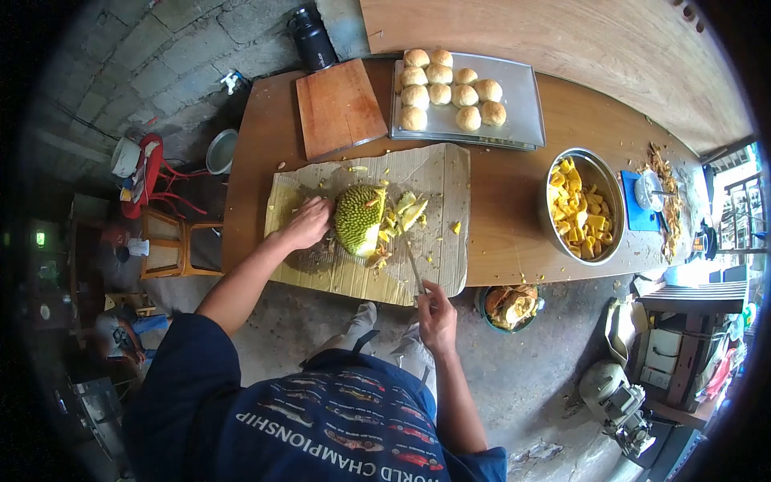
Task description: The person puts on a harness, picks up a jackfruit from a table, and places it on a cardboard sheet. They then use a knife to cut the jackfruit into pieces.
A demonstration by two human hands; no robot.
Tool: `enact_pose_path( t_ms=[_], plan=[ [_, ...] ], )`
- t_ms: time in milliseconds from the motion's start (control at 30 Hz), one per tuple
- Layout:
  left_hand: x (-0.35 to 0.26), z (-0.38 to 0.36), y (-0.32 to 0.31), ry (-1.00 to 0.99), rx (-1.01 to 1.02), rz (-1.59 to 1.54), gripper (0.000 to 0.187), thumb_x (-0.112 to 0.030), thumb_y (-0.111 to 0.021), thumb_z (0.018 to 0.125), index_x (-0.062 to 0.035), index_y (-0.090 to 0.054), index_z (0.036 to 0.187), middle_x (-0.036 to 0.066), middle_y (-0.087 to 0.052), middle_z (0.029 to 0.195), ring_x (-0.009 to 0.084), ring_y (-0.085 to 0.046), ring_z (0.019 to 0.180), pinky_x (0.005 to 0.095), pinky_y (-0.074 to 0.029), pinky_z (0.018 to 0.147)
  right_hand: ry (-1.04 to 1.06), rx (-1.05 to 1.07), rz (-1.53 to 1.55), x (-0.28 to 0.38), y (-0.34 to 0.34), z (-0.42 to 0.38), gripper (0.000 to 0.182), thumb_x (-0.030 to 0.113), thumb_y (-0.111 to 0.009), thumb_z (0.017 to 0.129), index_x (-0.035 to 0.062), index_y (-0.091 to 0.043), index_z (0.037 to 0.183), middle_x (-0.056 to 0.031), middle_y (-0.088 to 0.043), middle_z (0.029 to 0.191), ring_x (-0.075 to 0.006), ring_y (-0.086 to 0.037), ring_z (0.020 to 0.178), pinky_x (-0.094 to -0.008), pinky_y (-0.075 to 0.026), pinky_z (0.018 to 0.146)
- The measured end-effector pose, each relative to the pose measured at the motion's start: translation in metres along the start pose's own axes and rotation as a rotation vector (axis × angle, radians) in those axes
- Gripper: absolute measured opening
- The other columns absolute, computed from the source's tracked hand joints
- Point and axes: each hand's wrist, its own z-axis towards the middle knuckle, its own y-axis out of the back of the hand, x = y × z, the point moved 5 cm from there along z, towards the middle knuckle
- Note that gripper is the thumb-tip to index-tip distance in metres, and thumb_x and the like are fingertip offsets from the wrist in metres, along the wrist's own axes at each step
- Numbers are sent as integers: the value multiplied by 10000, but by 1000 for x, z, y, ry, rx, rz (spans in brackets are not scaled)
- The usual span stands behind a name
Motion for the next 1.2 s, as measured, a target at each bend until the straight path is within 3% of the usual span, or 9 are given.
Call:
enact_pose_path(
  t_ms=[200, 300, 500, 567, 700, 867, 967, 1100, 1200],
  plan=[
    [-2, 4, 20, 178, 109, -3, 411, -65, -633, 885, 22, -524, 1272, 208, -617, 1289, 386, -552, 1260, 459, -420, 1100, 48, 58, -80, 33, -11, -4, 350, 143, -591, 1037, 23, -604, 1365, -141, -712, 930, -163, -700, 763, -321, -554, 697],
    [29, 26, -5, 296, -318, -729, 394, -246, -569, 1034, -113, -548, 1404, 198, -615, 1398, 400, -618, 1241, 496, -482, 1056, 33, 80, -72, 33, -18, -1, 354, 139, -588, 1034, 32, -601, 1372, -156, -728, 951, -184, -725, 776, -334, -555, 686],
    [12, 51, -13, 345, -593, -368, 359, -343, -443, 1112, -126, -666, 1292, 144, -729, 1163, 356, -673, 1123, 530, -353, 1169, 5, 16, -183, 43, -12, -1, 335, 137, -600, 1011, 61, -639, 1334, -181, -740, 1040, -269, -751, 795, -386, -574, 706],
    [6, 53, -17, 346, -589, -422, 341, -327, -450, 1110, -128, -672, 1274, 128, -734, 1141, 336, -678, 1113, 551, -318, 1184, 331, -81, -402, 54, -8, -11, 338, 125, -613, 990, 85, -656, 1322, -176, -719, 1058, -334, -741, 841, -419, -586, 724],
    [-9, 70, -15, 242, -463, -432, 299, -296, -471, 1105, -117, -678, 1224, 89, -744, 1080, 296, -692, 1061, 577, -284, 1191, 434, -109, -518, 58, -11, -15, 304, 100, -637, 984, 88, -676, 1286, -141, -694, 995, -328, -718, 789, -409, -585, 708],
    [-13, 85, -15, 386, -434, -238, 322, -298, -487, 1091, -225, -770, 1226, 6, -760, 1179, 215, -577, 1319, 648, -141, 1189, 429, -152, -556, 50, -12, -11, 295, 108, -644, 985, 109, -679, 1278, -134, -696, 1005, -329, -732, 814, -415, -598, 712],
    [-10, 98, -13, 363, -292, -373, 332, -295, -492, 1080, -204, -775, 1229, 14, -742, 1253, 248, -564, 1340, 580, -232, 1197, 416, -154, -554, 49, -14, -11, 292, 109, -655, 979, 119, -685, 1269, -122, -698, 1010, -320, -735, 816, -411, -600, 707],
    [14, 112, -48, 129, -456, -632, 326, -250, -533, 1048, -106, -765, 1227, 83, -717, 1275, 301, -580, 1256, 390, -418, 1124, 425, -194, -575, 47, -14, -1, 294, 105, -667, 969, 130, -696, 1260, -103, -699, 1006, -305, -735, 819, -415, -604, 705],
    [7, 120, -45, 111, -479, -752, 301, -230, -547, 1051, -69, -760, 1191, 116, -712, 1173, 283, -597, 1168, 409, -433, 1090, 495, -216, -601, 38, -9, 11, 345, 108, -686, 948, 158, -698, 1290, -80, -701, 1017, -294, -732, 796, -417, -614, 658]
  ],
)
